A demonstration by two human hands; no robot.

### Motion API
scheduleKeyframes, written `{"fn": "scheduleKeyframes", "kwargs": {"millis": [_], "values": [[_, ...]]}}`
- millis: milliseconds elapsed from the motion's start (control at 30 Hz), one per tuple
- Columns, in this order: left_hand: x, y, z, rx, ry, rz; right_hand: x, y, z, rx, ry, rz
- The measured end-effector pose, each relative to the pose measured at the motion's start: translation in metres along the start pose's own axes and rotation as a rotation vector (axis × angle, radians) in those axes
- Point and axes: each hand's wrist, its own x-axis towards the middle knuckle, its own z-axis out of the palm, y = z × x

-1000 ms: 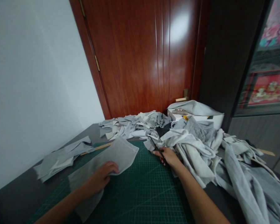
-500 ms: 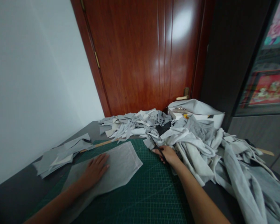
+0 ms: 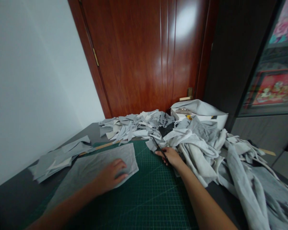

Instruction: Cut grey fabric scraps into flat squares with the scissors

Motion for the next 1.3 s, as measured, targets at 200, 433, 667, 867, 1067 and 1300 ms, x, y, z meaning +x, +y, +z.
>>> {"fn": "scheduleKeyframes", "kwargs": {"millis": [200, 433, 667, 867, 1067, 1300], "values": [[0.033, 0.021, 0.019, -0.396, 0.052, -0.152, 0.001, 0.005, 0.001, -0.026, 0.004, -0.001], [0.050, -0.001, 0.028, -0.741, 0.214, -0.326, -0.001, 0.000, 0.001, -0.073, -0.053, -0.001], [0.047, -0.001, 0.034, -0.911, 0.232, -0.314, -0.032, -0.022, 0.008, -0.068, -0.295, -0.002], [0.045, -0.002, 0.042, -0.830, 0.183, -0.151, -0.066, -0.027, -0.003, 0.190, -0.440, 0.053], [0.030, 0.012, 0.034, -0.158, 0.002, 0.110, -0.088, -0.028, -0.020, 0.172, -0.409, 0.098], [0.027, 0.005, 0.034, -0.020, 0.039, -0.015, -0.116, -0.020, -0.020, 0.167, -0.477, 0.178]]}}
